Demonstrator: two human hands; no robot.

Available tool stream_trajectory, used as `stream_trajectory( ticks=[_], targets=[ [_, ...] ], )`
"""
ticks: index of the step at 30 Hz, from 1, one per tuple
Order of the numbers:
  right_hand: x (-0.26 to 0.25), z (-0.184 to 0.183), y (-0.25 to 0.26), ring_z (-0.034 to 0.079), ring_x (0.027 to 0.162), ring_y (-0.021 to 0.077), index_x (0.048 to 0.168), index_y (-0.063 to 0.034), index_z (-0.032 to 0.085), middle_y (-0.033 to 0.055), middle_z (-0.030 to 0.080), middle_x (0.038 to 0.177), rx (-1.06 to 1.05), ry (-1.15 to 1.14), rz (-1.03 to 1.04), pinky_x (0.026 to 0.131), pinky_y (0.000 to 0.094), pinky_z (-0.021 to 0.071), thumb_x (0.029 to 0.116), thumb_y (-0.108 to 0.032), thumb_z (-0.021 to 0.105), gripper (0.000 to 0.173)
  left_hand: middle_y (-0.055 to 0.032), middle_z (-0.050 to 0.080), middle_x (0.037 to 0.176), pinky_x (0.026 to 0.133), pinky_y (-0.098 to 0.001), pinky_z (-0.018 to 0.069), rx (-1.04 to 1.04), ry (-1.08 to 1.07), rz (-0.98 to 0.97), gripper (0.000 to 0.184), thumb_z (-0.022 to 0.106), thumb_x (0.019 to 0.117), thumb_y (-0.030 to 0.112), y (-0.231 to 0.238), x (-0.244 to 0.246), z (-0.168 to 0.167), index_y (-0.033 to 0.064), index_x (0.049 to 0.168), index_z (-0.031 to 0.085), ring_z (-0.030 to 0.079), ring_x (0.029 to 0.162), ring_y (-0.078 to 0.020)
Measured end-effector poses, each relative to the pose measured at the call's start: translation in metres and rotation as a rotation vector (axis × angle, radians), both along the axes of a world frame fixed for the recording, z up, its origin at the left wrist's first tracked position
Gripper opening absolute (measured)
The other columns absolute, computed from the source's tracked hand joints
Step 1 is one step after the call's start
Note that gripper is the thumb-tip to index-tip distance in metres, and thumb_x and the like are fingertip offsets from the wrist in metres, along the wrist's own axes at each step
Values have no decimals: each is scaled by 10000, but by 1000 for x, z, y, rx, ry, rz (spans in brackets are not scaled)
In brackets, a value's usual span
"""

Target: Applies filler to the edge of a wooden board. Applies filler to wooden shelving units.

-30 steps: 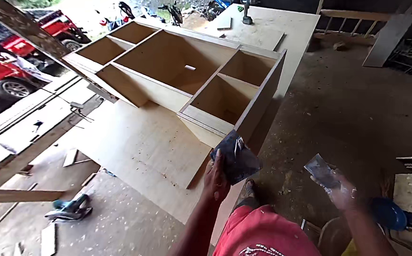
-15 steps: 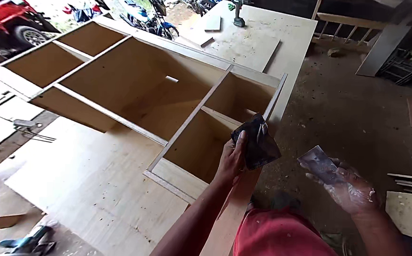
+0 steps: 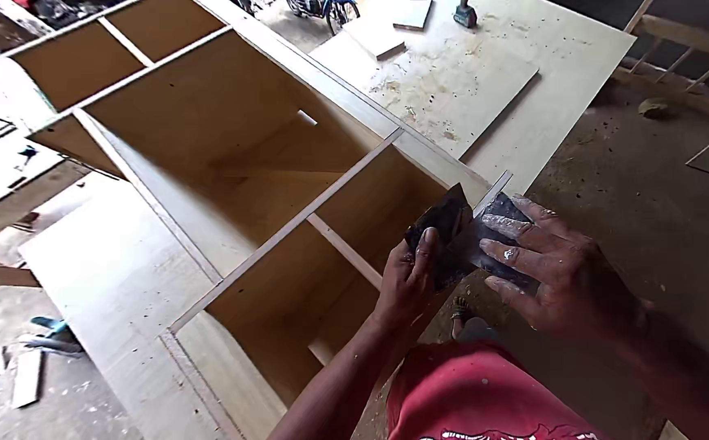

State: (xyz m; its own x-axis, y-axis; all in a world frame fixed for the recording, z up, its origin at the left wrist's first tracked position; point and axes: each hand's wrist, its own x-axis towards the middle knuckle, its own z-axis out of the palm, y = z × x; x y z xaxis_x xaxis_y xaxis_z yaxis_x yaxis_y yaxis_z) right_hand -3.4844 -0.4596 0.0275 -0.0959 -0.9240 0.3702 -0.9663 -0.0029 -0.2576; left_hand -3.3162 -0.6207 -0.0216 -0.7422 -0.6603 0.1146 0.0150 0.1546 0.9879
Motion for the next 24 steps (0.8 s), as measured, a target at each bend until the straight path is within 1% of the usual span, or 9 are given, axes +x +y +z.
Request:
stream_trajectory(
  ticks=[4, 6, 7, 11, 13, 15, 18, 22, 24],
  targets=[
    [-57, -15, 0, 435, 1455, 367, 1147, -186, 789, 82, 626, 1433, 67, -59, 112, 1137, 531, 443, 938, -360, 613, 324, 39, 651, 755, 596, -265, 575, -39, 23, 73, 424, 385, 1096, 451, 9, -47, -5, 134, 1032, 659, 645, 657, -56],
    [-88, -24, 10, 489, 1420, 310, 1124, -174, 792, 55, 671, 1367, 118, -197, 142, 1141, 494, 453, 923, -350, 623, 316, 28, 674, 799, 617, -293, 588, 75, 9, 174, 409, 401, 1093, 443, 7, -54, -15, 129, 1075, 662, 658, 688, -72],
    [-105, -31, 14, 519, 1394, 294, 1113, -152, 790, 61, 686, 1336, 111, -259, 123, 1143, 484, 458, 925, -340, 630, 310, 13, 703, 867, 682, -327, 615, 181, 34, 234, 393, 419, 1090, 438, 3, -53, -18, 133, 1133, 663, 689, 756, -96],
    [-153, -61, 16, 515, 1392, 344, 1241, -102, 727, 106, 669, 1357, 64, -173, -48, 1126, 501, 463, 912, -337, 653, 412, 18, 725, 952, 819, -326, 621, 317, 11, 514, 357, 384, 1111, 350, -1, -40, -28, 103, 1188, 629, 716, 888, -94],
    [-158, -74, 5, 496, 1404, 374, 1303, -98, 697, 109, 662, 1370, 89, -90, -70, 1128, 526, 449, 893, -345, 659, 480, 48, 724, 918, 809, -284, 623, 274, -25, 558, 326, 385, 1113, 307, 7, -32, -39, 81, 1162, 615, 717, 864, -61],
    [-160, -84, -11, 476, 1416, 393, 1252, -116, 732, 119, 647, 1391, 113, -46, -38, 1129, 544, 443, 907, -366, 639, 436, 80, 733, 934, 829, -265, 621, 228, 0, 550, 306, 426, 1102, 331, 13, -28, -45, 97, 1165, 612, 720, 884, -42],
    [-160, -92, -30, 469, 1420, 394, 1213, -132, 754, 116, 642, 1400, 149, -27, 1, 1111, 540, 455, 907, -376, 629, 412, 122, 746, 961, 845, -250, 615, 197, 82, 538, 272, 487, 1068, 410, 16, -29, -48, 199, 1145, 641, 722, 902, -30],
    [-165, -89, -30, 471, 1415, 391, 1183, -140, 769, 110, 647, 1391, 242, -21, 17, 1101, 547, 458, 910, -375, 611, 394, 126, 743, 1010, 889, -249, 602, 171, 91, 533, 258, 489, 1070, 397, 17, -29, -48, 213, 1171, 639, 714, 956, -27],
    [-170, -81, -22, 519, 1371, 391, 1135, -141, 785, 101, 682, 1338, 270, -1, -3, 1041, 552, 494, 906, -382, 589, 385, 129, 744, 1016, 896, -248, 598, 172, 102, 533, 249, 485, 1072, 392, 17, -27, -48, 224, 1172, 640, 711, 966, -24]
  ],
)
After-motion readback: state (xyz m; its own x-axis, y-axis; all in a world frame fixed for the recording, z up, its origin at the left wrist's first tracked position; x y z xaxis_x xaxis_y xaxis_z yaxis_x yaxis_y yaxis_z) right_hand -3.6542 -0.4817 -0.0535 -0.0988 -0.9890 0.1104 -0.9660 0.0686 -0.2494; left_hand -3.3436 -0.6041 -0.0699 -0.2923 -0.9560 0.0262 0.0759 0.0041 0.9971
